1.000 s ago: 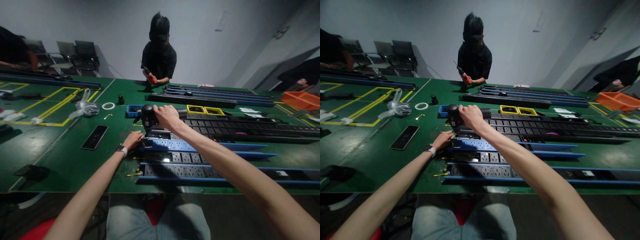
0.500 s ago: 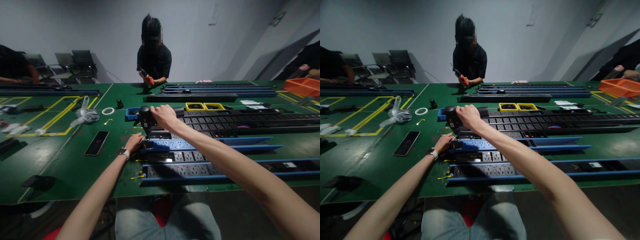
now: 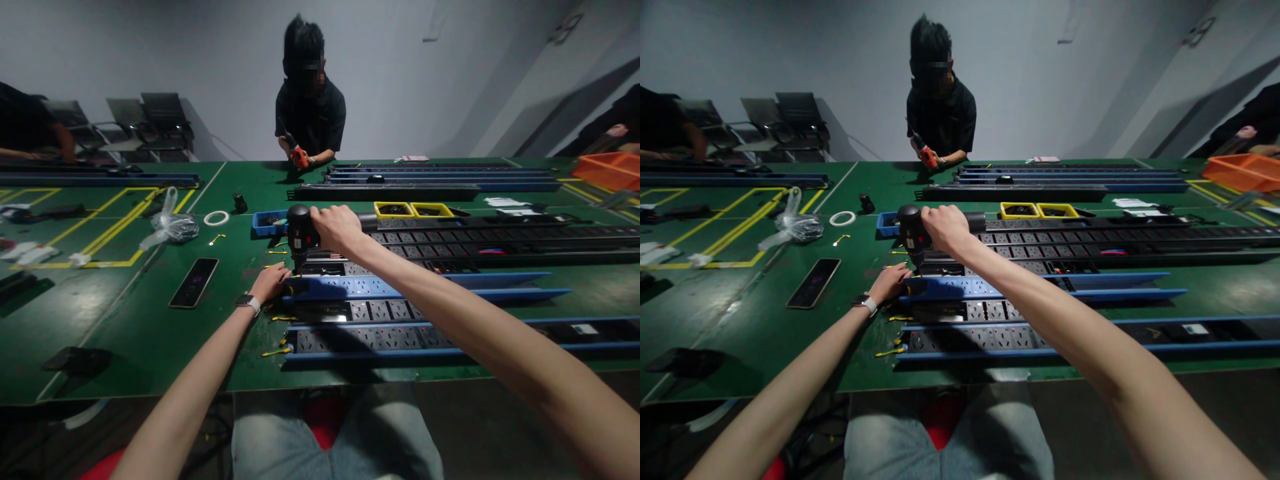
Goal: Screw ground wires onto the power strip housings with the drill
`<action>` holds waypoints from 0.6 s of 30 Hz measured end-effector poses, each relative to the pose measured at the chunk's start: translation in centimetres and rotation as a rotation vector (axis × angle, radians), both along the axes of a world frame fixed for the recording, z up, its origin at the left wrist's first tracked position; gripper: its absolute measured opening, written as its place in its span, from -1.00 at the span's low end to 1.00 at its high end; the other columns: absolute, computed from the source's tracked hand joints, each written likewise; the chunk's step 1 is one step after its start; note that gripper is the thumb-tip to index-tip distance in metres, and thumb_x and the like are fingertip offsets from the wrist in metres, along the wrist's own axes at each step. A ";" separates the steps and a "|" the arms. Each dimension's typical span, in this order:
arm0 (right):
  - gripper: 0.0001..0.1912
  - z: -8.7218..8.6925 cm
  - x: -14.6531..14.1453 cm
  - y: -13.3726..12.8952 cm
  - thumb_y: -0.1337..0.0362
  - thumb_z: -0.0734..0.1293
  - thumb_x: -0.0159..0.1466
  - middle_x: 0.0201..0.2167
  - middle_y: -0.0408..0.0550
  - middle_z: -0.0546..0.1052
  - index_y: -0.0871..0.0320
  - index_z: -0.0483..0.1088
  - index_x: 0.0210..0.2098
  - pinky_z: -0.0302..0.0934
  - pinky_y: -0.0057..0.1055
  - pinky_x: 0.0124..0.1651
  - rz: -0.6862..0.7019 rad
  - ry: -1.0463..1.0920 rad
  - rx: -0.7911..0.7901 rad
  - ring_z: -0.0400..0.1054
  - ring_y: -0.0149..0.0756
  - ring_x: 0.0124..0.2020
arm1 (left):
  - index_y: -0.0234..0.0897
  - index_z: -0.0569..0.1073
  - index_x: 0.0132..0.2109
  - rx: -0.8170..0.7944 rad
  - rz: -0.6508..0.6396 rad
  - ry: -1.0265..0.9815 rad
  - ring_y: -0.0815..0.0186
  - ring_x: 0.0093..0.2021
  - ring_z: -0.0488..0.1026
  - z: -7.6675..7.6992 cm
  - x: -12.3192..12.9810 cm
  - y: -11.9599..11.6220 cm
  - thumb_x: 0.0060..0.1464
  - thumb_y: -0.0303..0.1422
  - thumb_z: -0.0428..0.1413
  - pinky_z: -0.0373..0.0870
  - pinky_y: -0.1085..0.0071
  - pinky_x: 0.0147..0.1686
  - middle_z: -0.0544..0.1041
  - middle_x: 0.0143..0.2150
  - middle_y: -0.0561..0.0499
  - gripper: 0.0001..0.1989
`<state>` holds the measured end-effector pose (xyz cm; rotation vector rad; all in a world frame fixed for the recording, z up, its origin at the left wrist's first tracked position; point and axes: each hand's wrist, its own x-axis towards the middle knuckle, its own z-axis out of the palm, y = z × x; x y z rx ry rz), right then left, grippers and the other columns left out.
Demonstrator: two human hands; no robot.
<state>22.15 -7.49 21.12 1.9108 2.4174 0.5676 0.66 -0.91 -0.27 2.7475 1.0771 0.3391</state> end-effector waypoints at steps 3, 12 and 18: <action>-0.47 0.4 -0.3 0.2 0.31 0.49 0.05 -0.28 0.18 0.59 0.34 0.35 -0.03 0.17 -0.32 -0.30 0.019 -0.022 -0.017 0.52 0.01 -0.23 | -0.25 0.46 -0.34 0.002 -0.007 -0.010 0.39 -0.35 0.30 0.0 -0.1 -0.1 0.34 -0.28 -0.18 0.10 0.43 -0.33 0.41 -0.27 -0.01 -0.61; -0.42 3.3 -0.4 0.3 -0.05 0.23 0.32 -0.21 0.22 0.58 0.35 0.32 0.06 0.12 -0.32 -0.35 0.164 -0.024 -0.258 0.51 -0.02 -0.23 | -0.25 0.46 -0.34 -0.005 0.001 0.015 0.38 -0.32 0.30 0.2 0.0 -0.2 0.32 -0.33 -0.15 0.10 0.44 -0.30 0.40 -0.29 0.00 -0.65; -0.43 2.9 -0.7 0.1 0.04 0.23 0.35 -0.24 0.24 0.58 0.41 0.25 0.14 0.06 -0.32 -0.37 0.251 -0.146 -0.188 0.50 -0.05 -0.27 | -0.25 0.47 -0.33 0.005 -0.018 0.003 0.36 -0.33 0.28 -0.1 -0.1 0.0 0.33 -0.30 -0.15 0.10 0.43 -0.30 0.40 -0.29 -0.01 -0.63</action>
